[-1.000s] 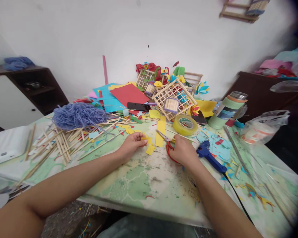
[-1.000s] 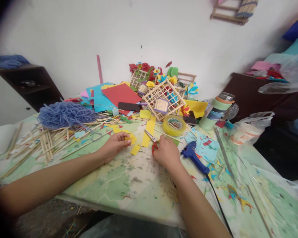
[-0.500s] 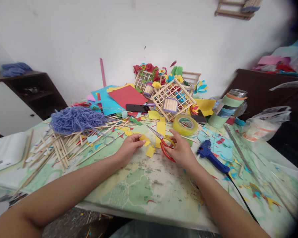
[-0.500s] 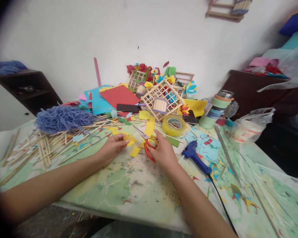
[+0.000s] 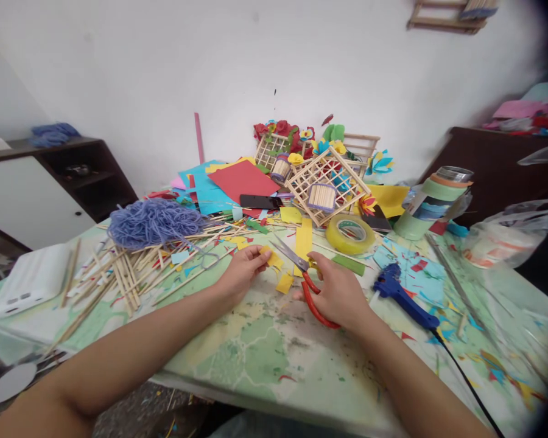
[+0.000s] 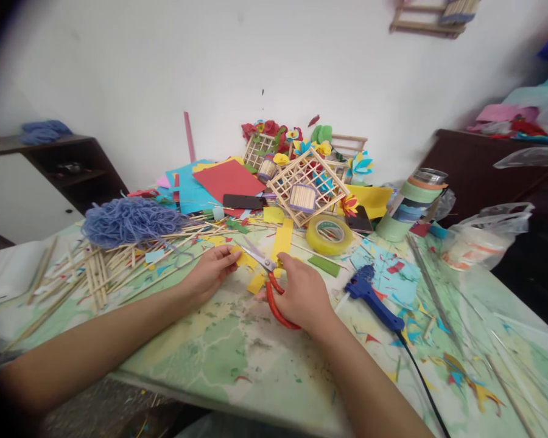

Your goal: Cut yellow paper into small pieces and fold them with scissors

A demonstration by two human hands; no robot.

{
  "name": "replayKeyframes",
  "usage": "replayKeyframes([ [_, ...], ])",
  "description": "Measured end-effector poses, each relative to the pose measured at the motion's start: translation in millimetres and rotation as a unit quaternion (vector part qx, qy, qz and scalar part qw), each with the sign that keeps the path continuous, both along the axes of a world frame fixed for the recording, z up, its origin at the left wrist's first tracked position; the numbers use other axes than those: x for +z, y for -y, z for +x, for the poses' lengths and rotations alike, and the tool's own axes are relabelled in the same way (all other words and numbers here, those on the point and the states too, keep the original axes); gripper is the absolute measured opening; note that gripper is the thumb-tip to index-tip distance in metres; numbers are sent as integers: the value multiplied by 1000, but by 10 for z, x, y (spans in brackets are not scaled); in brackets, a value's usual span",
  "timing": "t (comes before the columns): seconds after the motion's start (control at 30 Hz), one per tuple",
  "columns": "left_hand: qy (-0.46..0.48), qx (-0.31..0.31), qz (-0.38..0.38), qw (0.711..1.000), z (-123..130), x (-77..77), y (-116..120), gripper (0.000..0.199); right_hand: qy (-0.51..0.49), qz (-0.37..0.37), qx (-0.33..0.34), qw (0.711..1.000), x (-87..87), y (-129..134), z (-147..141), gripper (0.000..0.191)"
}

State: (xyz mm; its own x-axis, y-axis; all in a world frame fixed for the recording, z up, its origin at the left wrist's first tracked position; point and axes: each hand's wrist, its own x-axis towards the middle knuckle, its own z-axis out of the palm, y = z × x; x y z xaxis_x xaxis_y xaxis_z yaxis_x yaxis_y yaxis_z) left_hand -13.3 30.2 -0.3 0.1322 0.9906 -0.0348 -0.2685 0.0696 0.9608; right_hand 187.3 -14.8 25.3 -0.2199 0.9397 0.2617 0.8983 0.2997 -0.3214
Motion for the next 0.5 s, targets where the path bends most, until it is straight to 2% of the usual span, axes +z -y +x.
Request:
replayKeyframes([
  [0.1, -10, 5, 19, 1000, -6, -12, -8, 18, 34, -11, 27, 999, 28, 12, -18, 64],
  [0.5, -38, -28, 49, 998, 6, -23, 10, 20, 50, -48, 45, 997, 19, 32, -28, 63],
])
